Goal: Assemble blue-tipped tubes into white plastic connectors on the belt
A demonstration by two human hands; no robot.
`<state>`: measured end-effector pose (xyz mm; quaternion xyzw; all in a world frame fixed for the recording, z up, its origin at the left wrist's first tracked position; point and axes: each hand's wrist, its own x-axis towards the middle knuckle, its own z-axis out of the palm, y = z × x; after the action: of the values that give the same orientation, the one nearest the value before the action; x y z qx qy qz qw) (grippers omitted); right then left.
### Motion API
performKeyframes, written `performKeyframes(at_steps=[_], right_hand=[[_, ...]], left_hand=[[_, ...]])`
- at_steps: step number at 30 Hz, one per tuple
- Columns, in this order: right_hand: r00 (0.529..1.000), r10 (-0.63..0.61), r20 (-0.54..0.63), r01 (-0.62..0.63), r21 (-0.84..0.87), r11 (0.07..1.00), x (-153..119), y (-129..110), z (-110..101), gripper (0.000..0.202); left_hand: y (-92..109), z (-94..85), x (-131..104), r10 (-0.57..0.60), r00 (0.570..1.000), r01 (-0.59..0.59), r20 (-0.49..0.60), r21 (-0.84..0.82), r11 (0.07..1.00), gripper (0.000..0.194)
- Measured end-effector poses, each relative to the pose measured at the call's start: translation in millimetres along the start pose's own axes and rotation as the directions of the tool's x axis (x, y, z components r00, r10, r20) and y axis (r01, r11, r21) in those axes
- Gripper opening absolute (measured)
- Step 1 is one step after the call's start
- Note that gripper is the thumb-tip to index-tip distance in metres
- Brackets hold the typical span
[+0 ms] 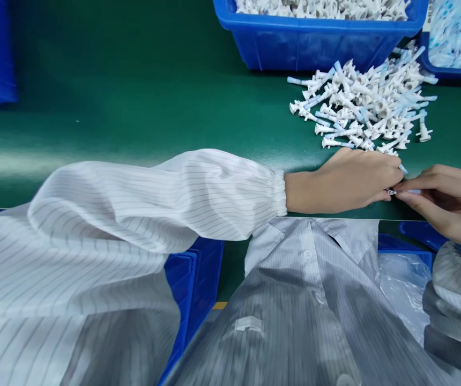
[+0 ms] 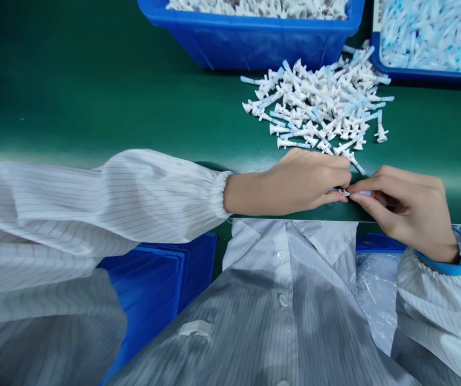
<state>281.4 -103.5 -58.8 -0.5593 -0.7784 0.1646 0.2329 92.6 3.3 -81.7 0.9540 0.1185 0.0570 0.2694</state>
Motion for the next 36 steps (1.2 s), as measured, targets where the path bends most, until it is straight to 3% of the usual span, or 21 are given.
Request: performKeyframes(at_steps=[9, 17, 27, 31, 36], right_hand=[[0.999, 0.039, 0.005, -0.039, 0.158, 0.987, -1, 12, 3, 0.005], [0.999, -0.001, -0.038, 0.006, 0.127, 0.992, -1, 8, 7, 0.008], [0.982, -0.181, 0.049, 0.187, -0.228, 0.955, 10, -11, -4, 0.008], [0.96, -0.266, 0.091, 0.279, -0.42, 0.863, 14, -20, 2, 0.019], [0.928, -0.294, 0.228, 0.368, -0.446, 0.816, 23, -26, 5, 0.025]], left_hand=[[-2, 0.1, 1, 0.018, 1.0, -0.018, -0.019, -0.023, 1.0, 0.019], [-2, -0.2, 2, -0.011, 1.0, 0.01, -0.016, -0.067, 0.998, 0.015], [-2, 3.3, 7, -0.069, 0.998, 0.069, -0.003, -0.075, 0.995, 0.012], [-4, 4.3, 4, -0.043, 0.995, 0.033, -0.085, -0.113, 0.993, 0.016], [-11, 8.6, 2, -0.025, 0.987, -0.008, -0.161, -0.204, 0.979, 0.021]])
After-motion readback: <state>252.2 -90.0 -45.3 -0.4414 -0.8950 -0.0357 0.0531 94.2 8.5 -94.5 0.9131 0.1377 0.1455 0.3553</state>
